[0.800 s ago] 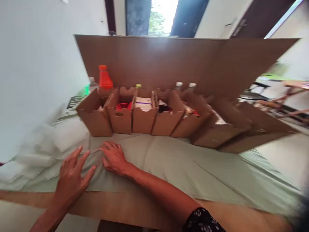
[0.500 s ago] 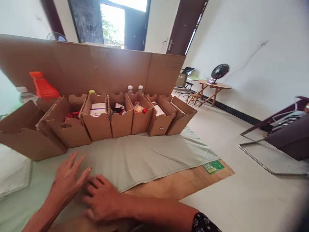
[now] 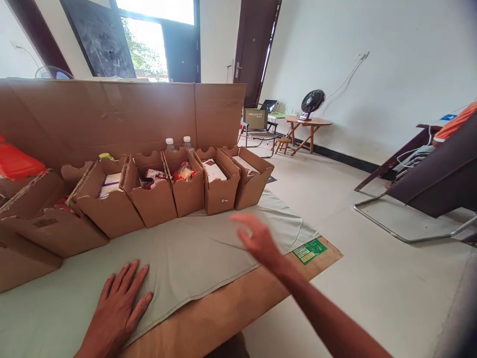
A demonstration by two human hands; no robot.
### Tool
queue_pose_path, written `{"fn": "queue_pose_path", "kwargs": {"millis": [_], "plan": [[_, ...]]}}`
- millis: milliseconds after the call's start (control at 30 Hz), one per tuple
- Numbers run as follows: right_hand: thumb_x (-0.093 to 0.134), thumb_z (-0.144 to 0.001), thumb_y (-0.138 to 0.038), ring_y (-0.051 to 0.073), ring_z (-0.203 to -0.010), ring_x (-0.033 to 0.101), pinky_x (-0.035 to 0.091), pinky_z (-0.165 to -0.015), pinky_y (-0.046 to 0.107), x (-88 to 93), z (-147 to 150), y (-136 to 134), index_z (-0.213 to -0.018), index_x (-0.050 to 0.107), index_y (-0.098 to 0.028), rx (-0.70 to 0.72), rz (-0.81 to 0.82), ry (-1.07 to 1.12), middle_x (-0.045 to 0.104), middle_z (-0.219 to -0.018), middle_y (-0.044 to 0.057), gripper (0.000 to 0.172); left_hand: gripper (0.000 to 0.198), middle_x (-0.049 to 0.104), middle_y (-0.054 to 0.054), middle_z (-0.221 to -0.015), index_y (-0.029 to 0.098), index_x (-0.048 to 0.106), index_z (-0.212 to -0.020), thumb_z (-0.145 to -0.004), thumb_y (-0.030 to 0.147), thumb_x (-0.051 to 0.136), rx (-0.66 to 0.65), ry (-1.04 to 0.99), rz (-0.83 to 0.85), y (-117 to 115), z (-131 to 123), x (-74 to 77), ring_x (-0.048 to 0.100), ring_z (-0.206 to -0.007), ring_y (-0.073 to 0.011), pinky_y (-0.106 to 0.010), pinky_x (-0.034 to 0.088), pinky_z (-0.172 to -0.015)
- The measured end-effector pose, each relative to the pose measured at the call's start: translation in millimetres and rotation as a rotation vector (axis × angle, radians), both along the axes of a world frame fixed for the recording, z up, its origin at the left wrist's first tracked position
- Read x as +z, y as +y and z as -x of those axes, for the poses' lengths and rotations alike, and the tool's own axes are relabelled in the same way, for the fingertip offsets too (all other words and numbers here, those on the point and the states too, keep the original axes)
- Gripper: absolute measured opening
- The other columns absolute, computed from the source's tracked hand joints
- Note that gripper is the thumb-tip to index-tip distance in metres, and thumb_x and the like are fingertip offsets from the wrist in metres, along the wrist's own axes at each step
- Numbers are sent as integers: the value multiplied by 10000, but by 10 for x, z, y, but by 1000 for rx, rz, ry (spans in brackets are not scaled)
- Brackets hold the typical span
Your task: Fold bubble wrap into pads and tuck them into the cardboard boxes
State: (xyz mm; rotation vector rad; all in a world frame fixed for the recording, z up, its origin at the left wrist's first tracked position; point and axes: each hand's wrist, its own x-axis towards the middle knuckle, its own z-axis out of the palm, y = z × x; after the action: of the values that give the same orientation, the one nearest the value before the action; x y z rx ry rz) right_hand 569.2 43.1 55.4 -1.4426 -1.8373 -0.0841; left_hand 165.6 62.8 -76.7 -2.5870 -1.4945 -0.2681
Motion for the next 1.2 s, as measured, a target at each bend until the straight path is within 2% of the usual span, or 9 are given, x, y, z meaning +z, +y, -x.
{"fn": "queue_pose_path", "kwargs": {"millis": [100,167,300,400,600,767,967,1100,1200], "plan": [[517,-898,-180,325,-1286,528,386,-1057,511,424,-596,378,-1341,586,-160,-219,-51,-25,622,-1384,163,448,600,466,-119,-1572,224,557,-1459,-957,520,414,6,-10,-25,-14,29,-28,441,-1445,-350,-589,333,-1158],[559,-870,-164,348,-1362,447,349,-1057,514,638,-788,596,-1408,537,-145,-353,27,-241,541,-1482,175,539,597,479,-130,-1561,214,576,-1444,-956,519,417,3,-15,-41,-8,21,-29,463,-1428,-359,-594,356,-1143],[588,-833,-124,307,-1173,585,344,-977,435,858,-868,857,-1158,709,-158,-377,189,-515,743,-1165,138,349,576,503,-117,-1548,231,583,-1438,-954,511,445,-10,-44,-42,-7,8,-9,477,-1420,-351,-571,380,-1138],[523,-869,-102,271,-959,644,330,-912,417,938,-856,851,-962,749,-152,-387,236,-629,782,-945,128,249,575,509,-121,-1542,218,581,-1439,-962,507,443,-11,-49,-55,-22,3,8,487,-1413,-349,-565,391,-1133],[516,-860,-94,241,-786,662,356,-840,397,1123,-778,421,-902,739,-147,-371,287,-776,773,-828,125,233,579,549,-136,-1507,198,615,-1404,-969,519,406,-10,-95,-102,-53,-28,28,510,-1389,-357,-578,402,-1113],[578,-862,-215,215,-742,669,344,-612,307,1313,-459,167,-830,723,-218,-211,458,-822,771,-827,57,149,574,566,-148,-1489,184,633,-1380,-975,510,391,-14,-100,-123,-63,-50,42,523,-1374,-365,-591,400,-1104],[590,-837,-152,224,-743,685,333,-565,300,1488,372,294,-852,756,-182,58,584,-862,761,-832,90,170,577,574,-173,-1476,159,644,-1365,-969,506,408,-42,-113,-148,-53,-40,17,534,-1359,-378,-594,409,-1092],[614,-843,-139,186,-713,663,343,-555,272,1478,943,452,-810,751,-170,211,573,-621,746,-791,56,144,557,564,-162,-1489,180,644,-1363,-963,504,434,-25,-140,-123,-51,-46,2,519,-1375,-365,-587,383,-1121],[583,-862,-89,123,-688,636,393,-607,229,1518,1140,479,-811,739,-177,343,461,-291,720,-745,-12,186,541,563,-151,-1493,200,651,-1353,-958,508,443,-21,-149,-108,-47,-50,18,511,-1384,-352,-576,393,-1120]]}}
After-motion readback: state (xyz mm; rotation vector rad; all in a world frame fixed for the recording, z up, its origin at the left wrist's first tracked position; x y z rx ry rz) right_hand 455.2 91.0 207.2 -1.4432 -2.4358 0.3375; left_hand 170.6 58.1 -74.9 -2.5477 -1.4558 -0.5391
